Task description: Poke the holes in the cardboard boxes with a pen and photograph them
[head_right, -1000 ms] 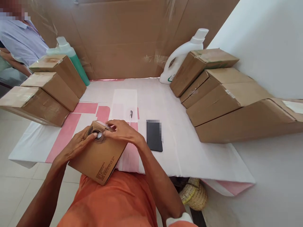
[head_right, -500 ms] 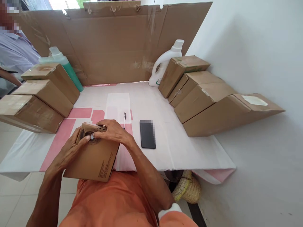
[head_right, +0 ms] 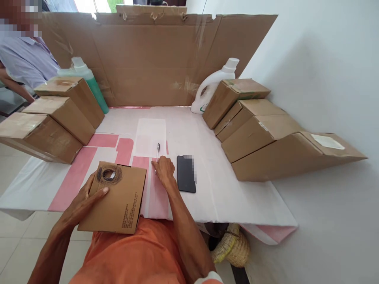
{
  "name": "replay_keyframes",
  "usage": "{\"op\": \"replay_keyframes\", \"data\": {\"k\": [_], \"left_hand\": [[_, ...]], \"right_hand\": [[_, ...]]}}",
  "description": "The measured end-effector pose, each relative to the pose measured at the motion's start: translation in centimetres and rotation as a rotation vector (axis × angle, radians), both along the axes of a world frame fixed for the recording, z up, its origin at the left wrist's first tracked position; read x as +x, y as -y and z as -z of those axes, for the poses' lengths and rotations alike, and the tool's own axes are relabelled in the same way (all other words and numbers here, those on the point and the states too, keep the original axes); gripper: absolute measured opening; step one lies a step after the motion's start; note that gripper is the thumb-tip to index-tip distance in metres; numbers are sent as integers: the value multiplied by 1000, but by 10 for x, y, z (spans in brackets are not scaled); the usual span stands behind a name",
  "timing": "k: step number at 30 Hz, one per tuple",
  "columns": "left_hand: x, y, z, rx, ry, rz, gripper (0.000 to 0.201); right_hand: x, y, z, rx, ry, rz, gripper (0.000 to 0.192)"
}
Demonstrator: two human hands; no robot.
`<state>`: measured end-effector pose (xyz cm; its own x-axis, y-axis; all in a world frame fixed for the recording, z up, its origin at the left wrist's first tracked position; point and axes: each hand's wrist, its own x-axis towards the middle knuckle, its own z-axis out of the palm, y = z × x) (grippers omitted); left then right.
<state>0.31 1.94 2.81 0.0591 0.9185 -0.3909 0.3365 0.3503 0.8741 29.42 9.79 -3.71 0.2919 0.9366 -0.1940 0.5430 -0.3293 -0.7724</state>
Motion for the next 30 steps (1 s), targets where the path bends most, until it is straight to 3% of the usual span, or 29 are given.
{"op": "replay_keyframes", "data": {"k": [2,5,9,12,16,21,30], "left_hand": [[3,4,7,-12,70,-82,92],[17,9,14,-18,159,-116,85],[49,12,15,70,116,-21,95],[64,13,15,120,100,63,96],[65,17,16,144,71,79,94],[60,18,18,139,78,67,93],[58,15,22,139,64,86,95]], "right_hand": [[0,-1,-4,46,-107,14,44],[4,9,-26,158,-286,52,37],[0,38,-67,475,-720,62,32],[-19,63,-81,543,-916,-57,27],[-47,90,-67,562,-861,-30,22],[-65,96,-46,531,-742,-10,20],[-66,92,-41,535,-641,-45,12]]}}
